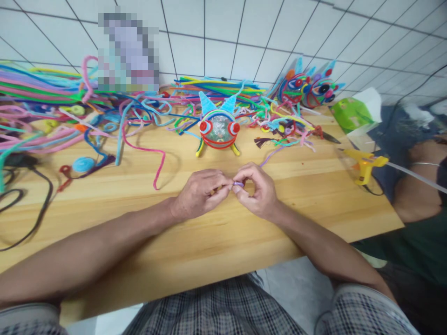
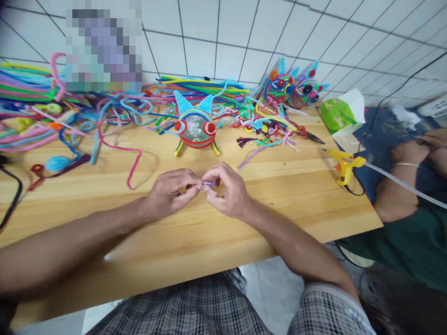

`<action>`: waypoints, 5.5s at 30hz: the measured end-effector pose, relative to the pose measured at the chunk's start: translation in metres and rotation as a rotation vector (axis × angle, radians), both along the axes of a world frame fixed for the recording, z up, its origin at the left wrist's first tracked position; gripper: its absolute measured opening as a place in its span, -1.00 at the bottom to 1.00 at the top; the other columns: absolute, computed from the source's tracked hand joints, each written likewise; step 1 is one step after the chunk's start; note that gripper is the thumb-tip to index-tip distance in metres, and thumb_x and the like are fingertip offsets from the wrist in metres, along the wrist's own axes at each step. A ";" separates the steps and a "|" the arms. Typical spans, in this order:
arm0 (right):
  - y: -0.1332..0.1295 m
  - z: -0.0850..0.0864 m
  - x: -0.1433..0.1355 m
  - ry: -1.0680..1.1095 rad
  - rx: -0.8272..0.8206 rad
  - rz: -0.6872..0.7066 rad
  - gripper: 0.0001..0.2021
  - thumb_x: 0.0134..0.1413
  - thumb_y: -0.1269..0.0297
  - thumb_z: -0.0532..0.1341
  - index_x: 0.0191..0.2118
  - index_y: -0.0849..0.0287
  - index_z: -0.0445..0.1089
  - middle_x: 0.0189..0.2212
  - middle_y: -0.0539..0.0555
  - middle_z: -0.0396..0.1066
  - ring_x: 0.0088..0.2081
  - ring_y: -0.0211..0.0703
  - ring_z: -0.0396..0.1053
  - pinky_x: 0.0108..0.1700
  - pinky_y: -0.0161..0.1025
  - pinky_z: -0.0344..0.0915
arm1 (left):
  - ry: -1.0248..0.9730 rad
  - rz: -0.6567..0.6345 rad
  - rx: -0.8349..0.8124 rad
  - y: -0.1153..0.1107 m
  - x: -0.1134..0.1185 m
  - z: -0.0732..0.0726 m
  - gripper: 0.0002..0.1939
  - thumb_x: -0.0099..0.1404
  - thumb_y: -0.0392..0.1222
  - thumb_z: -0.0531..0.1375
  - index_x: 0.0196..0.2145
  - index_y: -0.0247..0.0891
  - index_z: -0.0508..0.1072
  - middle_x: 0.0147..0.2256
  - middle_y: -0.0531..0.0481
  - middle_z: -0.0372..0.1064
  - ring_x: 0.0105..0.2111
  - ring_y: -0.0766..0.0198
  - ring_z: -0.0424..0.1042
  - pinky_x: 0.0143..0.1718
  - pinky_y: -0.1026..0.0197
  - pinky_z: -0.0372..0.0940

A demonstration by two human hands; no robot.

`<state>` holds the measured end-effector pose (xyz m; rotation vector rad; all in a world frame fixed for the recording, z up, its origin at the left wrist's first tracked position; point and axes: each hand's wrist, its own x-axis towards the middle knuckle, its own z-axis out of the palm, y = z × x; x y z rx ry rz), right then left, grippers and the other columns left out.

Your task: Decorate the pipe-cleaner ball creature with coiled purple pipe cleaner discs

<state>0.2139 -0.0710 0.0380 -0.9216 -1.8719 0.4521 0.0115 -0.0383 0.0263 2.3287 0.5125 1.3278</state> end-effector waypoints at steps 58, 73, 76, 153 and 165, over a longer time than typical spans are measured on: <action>0.001 -0.003 0.001 0.040 -0.019 0.042 -0.80 0.10 0.54 0.23 -0.24 0.06 0.34 -0.36 -0.05 0.35 -0.35 -0.23 0.36 -0.29 -0.24 0.34 | 0.039 0.018 0.054 -0.001 0.000 -0.002 -0.91 0.49 -0.35 0.21 -0.21 -0.25 0.50 -0.45 0.00 0.56 -0.46 0.30 0.54 -0.37 0.27 0.41; 0.001 -0.004 0.001 0.063 -0.042 0.068 -0.80 0.11 0.51 0.26 -0.21 0.06 0.34 -0.34 -0.05 0.36 -0.34 -0.23 0.37 -0.27 -0.23 0.34 | 0.030 0.017 0.065 -0.001 0.000 -0.001 -0.91 0.46 -0.39 0.23 -0.19 -0.25 0.50 -0.45 0.02 0.55 -0.46 0.30 0.55 -0.38 0.28 0.41; 0.001 -0.003 0.001 0.047 -0.028 0.059 -0.81 0.13 0.51 0.25 -0.23 0.06 0.33 -0.35 -0.05 0.37 -0.34 -0.22 0.37 -0.27 -0.22 0.35 | 0.029 0.021 0.063 -0.001 0.000 -0.001 -0.91 0.44 -0.40 0.24 -0.20 -0.25 0.50 -0.46 0.02 0.55 -0.47 0.30 0.54 -0.38 0.28 0.40; 0.005 -0.016 0.013 0.187 0.263 -0.070 -0.80 0.20 0.21 0.51 -0.16 -0.03 0.50 -0.30 -0.03 0.48 -0.26 -0.11 0.49 -0.20 -0.10 0.43 | 0.015 0.022 -0.016 0.001 0.000 -0.001 -0.90 0.47 -0.37 0.23 -0.22 -0.27 0.55 -0.42 0.01 0.56 -0.47 0.36 0.50 -0.39 0.32 0.34; 0.003 -0.004 0.011 0.067 0.238 -0.084 -0.87 0.37 0.27 0.29 -0.02 -0.02 0.50 -0.22 0.05 0.52 -0.12 -0.02 0.51 -0.08 -0.01 0.44 | 0.005 0.018 -0.018 0.001 0.000 -0.001 -0.90 0.49 -0.36 0.23 -0.20 -0.26 0.56 -0.44 0.03 0.53 -0.48 0.38 0.46 -0.40 0.32 0.33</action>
